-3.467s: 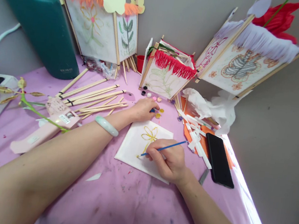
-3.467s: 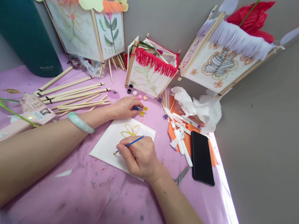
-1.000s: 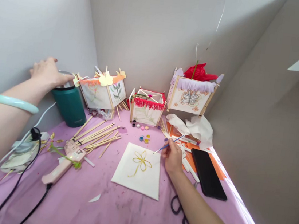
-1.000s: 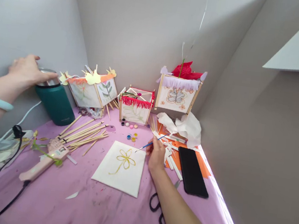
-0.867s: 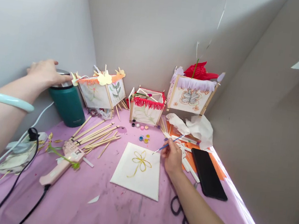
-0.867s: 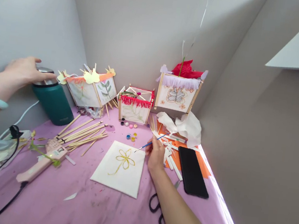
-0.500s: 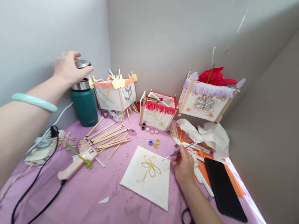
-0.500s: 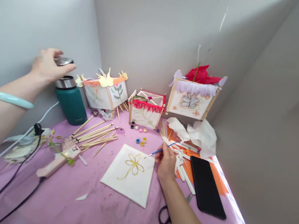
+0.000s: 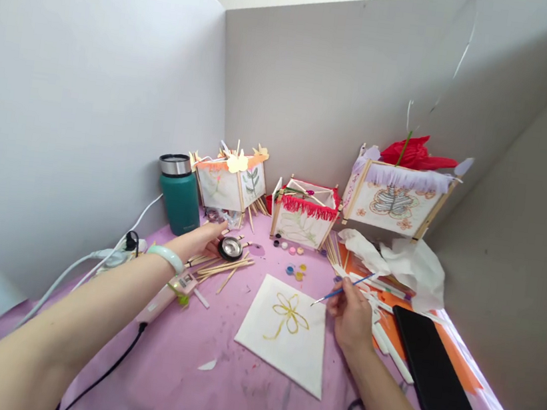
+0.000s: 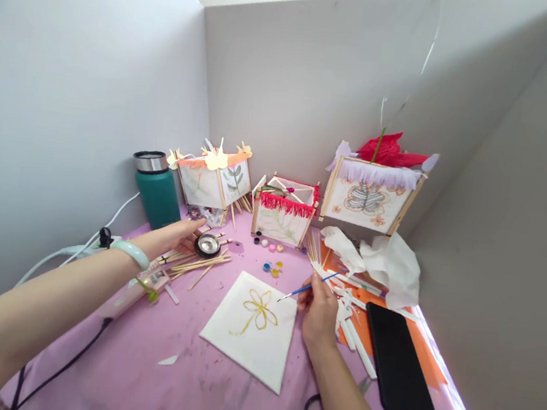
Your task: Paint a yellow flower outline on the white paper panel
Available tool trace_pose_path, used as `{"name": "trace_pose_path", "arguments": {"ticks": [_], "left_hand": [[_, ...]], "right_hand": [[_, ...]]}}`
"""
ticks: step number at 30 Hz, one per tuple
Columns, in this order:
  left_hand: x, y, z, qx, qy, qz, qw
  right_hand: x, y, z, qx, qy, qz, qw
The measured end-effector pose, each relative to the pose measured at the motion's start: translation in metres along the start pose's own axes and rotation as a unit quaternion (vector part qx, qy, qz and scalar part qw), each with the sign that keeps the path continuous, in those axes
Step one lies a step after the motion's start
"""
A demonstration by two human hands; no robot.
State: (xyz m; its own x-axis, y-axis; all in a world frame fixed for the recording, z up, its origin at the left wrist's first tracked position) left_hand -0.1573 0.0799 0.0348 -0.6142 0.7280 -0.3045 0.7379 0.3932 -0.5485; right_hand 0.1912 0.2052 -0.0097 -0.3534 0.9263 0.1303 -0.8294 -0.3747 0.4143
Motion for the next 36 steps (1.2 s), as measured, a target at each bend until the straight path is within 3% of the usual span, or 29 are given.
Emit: {"name": "trace_pose_path", "arguments": {"ticks": [4, 9, 10, 12, 14, 15, 16, 17, 19, 20, 22, 25, 29, 32, 36], "left_hand": [[0.006, -0.016, 0.009, 0.022, -0.038, 0.004, 0.999], [-0.009, -0.038, -0.008, 0.101, 0.025, -0.066, 0.992], [-0.014, -0.043, -0.011, 0.117, 0.045, -0.092, 0.988], [-0.028, -0.059, -0.020, 0.155, 0.097, -0.198, 0.963], [-0.045, -0.071, -0.028, 0.185, 0.159, -0.319, 0.916], [-0.050, -0.071, -0.031, 0.196, 0.192, -0.346, 0.897], [-0.050, -0.066, -0.033, 0.208, 0.222, -0.335, 0.892], [-0.046, -0.055, -0.034, 0.218, 0.247, -0.288, 0.899], [-0.034, -0.022, -0.031, 0.255, 0.272, -0.141, 0.917], [-0.028, -0.006, -0.027, 0.271, 0.260, -0.080, 0.924], [-0.020, 0.018, -0.017, 0.297, 0.220, -0.018, 0.929], [-0.016, 0.037, -0.013, 0.338, 0.201, -0.005, 0.920], [-0.021, 0.042, -0.018, 0.332, 0.235, -0.015, 0.913], [-0.042, 0.042, -0.038, 0.305, 0.354, -0.044, 0.883], [-0.076, 0.045, -0.072, 0.285, 0.507, -0.103, 0.807]], "right_hand": [[0.002, -0.002, -0.003, 0.004, 0.008, -0.002, 1.000], [0.004, -0.003, -0.007, 0.015, 0.015, -0.001, 1.000], [0.004, -0.003, -0.007, 0.016, 0.015, -0.002, 1.000], [0.004, -0.002, -0.006, 0.019, 0.013, -0.004, 1.000], [0.003, -0.002, -0.005, 0.023, 0.011, -0.006, 1.000], [0.003, -0.001, -0.004, 0.026, 0.011, -0.006, 1.000], [0.003, -0.001, -0.004, 0.028, 0.011, -0.007, 1.000], [0.002, 0.000, -0.003, 0.029, 0.011, -0.007, 0.999], [0.002, 0.000, -0.003, 0.030, 0.012, -0.008, 0.999], [0.002, 0.000, -0.003, 0.028, 0.012, -0.007, 1.000], [0.001, 0.000, -0.004, 0.019, 0.012, -0.007, 1.000], [0.001, 0.000, -0.004, 0.006, 0.016, -0.004, 1.000], [0.002, 0.001, -0.004, 0.003, 0.016, 0.004, 1.000], [0.003, 0.001, -0.005, 0.007, 0.021, 0.002, 1.000], [0.003, 0.001, -0.007, 0.018, 0.031, -0.006, 0.999]]}}
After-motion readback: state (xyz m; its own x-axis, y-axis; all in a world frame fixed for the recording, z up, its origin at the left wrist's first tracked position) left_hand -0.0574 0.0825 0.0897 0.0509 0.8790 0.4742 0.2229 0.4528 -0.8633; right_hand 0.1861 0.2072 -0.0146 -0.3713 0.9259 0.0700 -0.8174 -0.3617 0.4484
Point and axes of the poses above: each hand's wrist, its own x-axis towards the middle knuckle, its own y-axis out of the palm, z = x × y, the point moved 7 cm from there along x, towards the middle knuckle, and after that the axes turned 7 degrees about z, right-handed, at the moved point
